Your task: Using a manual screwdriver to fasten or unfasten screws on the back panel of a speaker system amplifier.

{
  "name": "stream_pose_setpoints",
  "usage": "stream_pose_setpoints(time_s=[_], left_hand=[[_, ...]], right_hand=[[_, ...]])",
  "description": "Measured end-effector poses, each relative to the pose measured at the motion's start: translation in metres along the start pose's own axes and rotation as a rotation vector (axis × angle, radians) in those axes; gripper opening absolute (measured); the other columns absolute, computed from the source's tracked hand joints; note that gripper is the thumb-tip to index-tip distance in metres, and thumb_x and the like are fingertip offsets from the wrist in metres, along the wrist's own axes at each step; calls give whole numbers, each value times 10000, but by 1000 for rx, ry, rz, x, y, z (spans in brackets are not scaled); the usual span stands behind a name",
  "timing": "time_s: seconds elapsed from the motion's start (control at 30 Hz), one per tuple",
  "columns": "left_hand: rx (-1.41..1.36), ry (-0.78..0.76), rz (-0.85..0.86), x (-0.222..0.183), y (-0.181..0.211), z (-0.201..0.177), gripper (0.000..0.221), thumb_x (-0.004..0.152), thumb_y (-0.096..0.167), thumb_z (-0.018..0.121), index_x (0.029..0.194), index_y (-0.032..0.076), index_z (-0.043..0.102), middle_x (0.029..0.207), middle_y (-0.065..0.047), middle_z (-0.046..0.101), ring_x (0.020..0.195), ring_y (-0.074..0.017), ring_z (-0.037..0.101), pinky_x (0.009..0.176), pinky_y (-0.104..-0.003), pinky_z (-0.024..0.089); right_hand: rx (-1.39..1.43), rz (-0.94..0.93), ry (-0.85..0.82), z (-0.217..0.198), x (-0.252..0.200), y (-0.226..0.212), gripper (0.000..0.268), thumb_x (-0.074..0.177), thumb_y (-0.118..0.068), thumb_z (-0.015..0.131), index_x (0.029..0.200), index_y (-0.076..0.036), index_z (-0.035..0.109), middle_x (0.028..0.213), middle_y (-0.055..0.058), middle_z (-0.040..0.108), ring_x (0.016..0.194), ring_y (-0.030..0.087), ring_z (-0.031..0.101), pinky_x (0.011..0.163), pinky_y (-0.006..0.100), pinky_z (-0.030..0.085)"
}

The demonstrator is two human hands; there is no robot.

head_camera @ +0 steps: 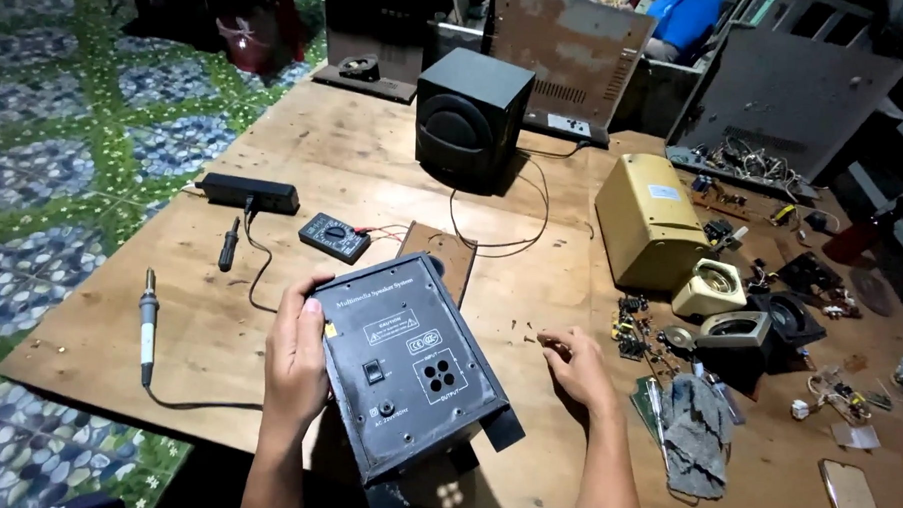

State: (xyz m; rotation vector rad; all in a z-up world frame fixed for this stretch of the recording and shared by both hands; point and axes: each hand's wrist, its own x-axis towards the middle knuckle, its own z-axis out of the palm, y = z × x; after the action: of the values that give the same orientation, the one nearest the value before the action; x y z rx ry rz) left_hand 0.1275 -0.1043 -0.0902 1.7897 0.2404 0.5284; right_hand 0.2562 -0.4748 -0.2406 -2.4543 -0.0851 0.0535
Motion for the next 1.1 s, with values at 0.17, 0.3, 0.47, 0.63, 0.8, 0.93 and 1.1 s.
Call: stream_pose_setpoints(time_s=[0.17,0.3,0.47,0.63,0.8,0.93,1.1], left_hand=[[4,5,4,-2,-1,0,395,1032,239,325,1285,143,613,859,-11,616,741,-135,526,712,-290,392],[-65,21,119,0,-3,1,391,1021,175,332,1277,73,608,1238,-156,666,1152,-279,603,986,-427,429],[-150,39,208,1,-8,-2,386,1018,115,345,1270,12,619,1219,-262,656,1167,-383,590,1066,-529,406],[-188,42,255,3,-14,-3,374,1010,96,363,1260,-5,622,1202,-267,658,1171,-378,595,1060,-539,414],[-220,34,231,2,-16,-4,362,1004,114,395,1274,26,620,1224,-233,658,1188,-354,593,1067,-521,415],[-263,28,183,0,-19,-1,387,963,98,458,1328,34,570,1291,-237,622,1235,-347,562,1092,-525,390],[-241,8,139,-2,-27,1,402,964,122,445,1346,41,536,1307,-249,608,1245,-380,558,1100,-550,378]], right_hand=[[-72,-20,66,13,6,16,139,918,-229,728,966,-184,851,1043,29,700,983,210,672,892,357,547],[-8,-73,218,13,7,17,132,924,-195,722,994,-188,834,924,57,739,876,244,716,827,368,568],[159,-98,404,1,-6,-20,165,960,-153,729,1104,-148,810,971,121,788,925,272,754,851,414,594],[513,-179,410,-23,-29,-87,243,1000,-9,654,1232,16,722,1121,230,742,1051,254,667,995,453,533],[540,-371,335,-44,-36,-138,179,997,-6,658,1129,-16,779,932,106,758,853,142,630,863,334,572],[499,-567,173,-58,-41,-200,186,959,13,665,1081,-2,804,898,133,792,786,161,632,819,363,590],[269,-843,10,-53,-25,-262,178,949,-25,668,1069,-56,795,907,139,790,820,235,731,799,417,598]])
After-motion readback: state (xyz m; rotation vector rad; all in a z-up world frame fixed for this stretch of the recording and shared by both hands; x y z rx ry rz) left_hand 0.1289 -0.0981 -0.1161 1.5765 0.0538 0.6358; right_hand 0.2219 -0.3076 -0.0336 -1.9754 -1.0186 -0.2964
